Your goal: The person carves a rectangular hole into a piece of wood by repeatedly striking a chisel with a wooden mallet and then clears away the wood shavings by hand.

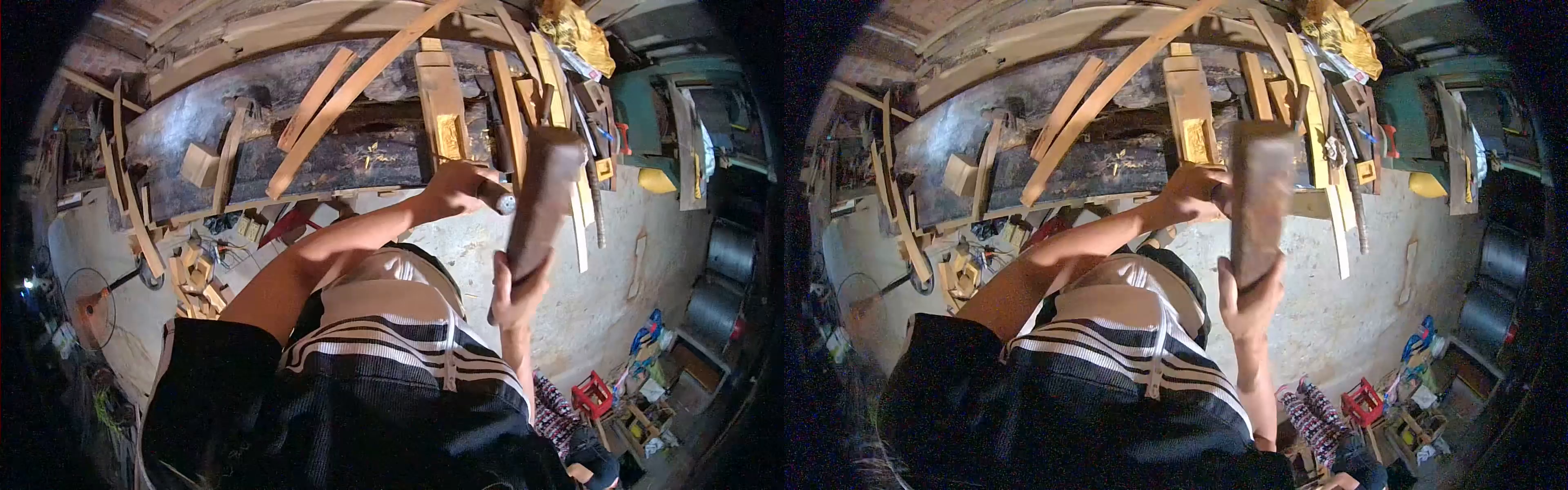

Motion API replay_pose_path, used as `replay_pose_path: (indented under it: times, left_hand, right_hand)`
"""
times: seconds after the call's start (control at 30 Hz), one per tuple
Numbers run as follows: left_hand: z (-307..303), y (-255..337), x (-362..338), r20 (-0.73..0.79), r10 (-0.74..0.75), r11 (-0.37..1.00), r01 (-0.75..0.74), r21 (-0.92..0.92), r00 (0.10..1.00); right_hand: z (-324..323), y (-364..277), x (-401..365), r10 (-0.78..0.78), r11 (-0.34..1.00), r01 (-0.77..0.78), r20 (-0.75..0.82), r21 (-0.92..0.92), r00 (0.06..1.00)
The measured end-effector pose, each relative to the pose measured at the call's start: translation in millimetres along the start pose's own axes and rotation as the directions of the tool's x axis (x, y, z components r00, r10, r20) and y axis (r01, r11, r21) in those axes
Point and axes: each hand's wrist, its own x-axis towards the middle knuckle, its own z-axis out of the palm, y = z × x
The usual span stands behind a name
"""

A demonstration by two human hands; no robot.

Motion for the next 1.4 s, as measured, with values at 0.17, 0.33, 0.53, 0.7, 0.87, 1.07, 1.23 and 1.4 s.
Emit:
replay_pose_path:
  times: [0.17, 0.33, 0.53, 0.7, 0.87, 1.07, 1.23, 1.4]
  left_hand:
    - [12.1, -9.7, -2.8, -0.063, 0.085, 0.977, -0.071, 0.202, 0.994]
    - [-13.1, -13.9, 34.0, -0.195, -0.294, 0.951, 0.306, 0.035, 0.936]
    - [-30.1, -23.5, 47.8, -0.443, -0.245, 0.969, 0.200, -0.147, 0.862]
    - [-8.4, -36.0, 37.2, -0.413, -0.208, 0.978, 0.174, -0.119, 0.887]
    - [9.2, -33.7, 31.1, -0.342, -0.096, 0.987, 0.134, 0.090, 0.935]
    - [19.3, 7.3, 18.4, -0.287, 0.001, 0.997, 0.021, 0.074, 0.958]
    - [23.9, 5.3, 17.2, -0.208, 0.008, 0.988, 0.024, 0.152, 0.978]
    - [22.5, 11.0, 16.5, -0.218, 0.003, 0.994, 0.020, 0.105, 0.976]
  right_hand:
    - [8.9, 2.2, 13.8, 0.013, 0.986, 0.006, 0.114, -0.169, 0.993]
    - [8.8, 16.9, 9.2, 0.257, 0.928, -0.255, 0.031, 0.271, 0.966]
    - [1.3, 27.4, 9.3, 0.305, 0.891, -0.267, -0.048, 0.366, 0.951]
    - [-1.1, 30.9, 3.4, 0.316, 0.896, -0.295, -0.012, 0.333, 0.949]
    - [-1.8, 20.2, -3.2, 0.226, 0.916, -0.184, -0.079, 0.356, 0.971]
    - [1.9, 31.1, 3.3, 0.016, 0.999, -0.011, -0.157, 0.033, 0.987]
    - [0.0, 22.8, 15.0, 0.140, 0.986, -0.133, -0.068, 0.097, 0.988]
    - [-5.9, 13.4, 13.7, 0.162, 0.958, -0.130, -0.109, 0.256, 0.981]
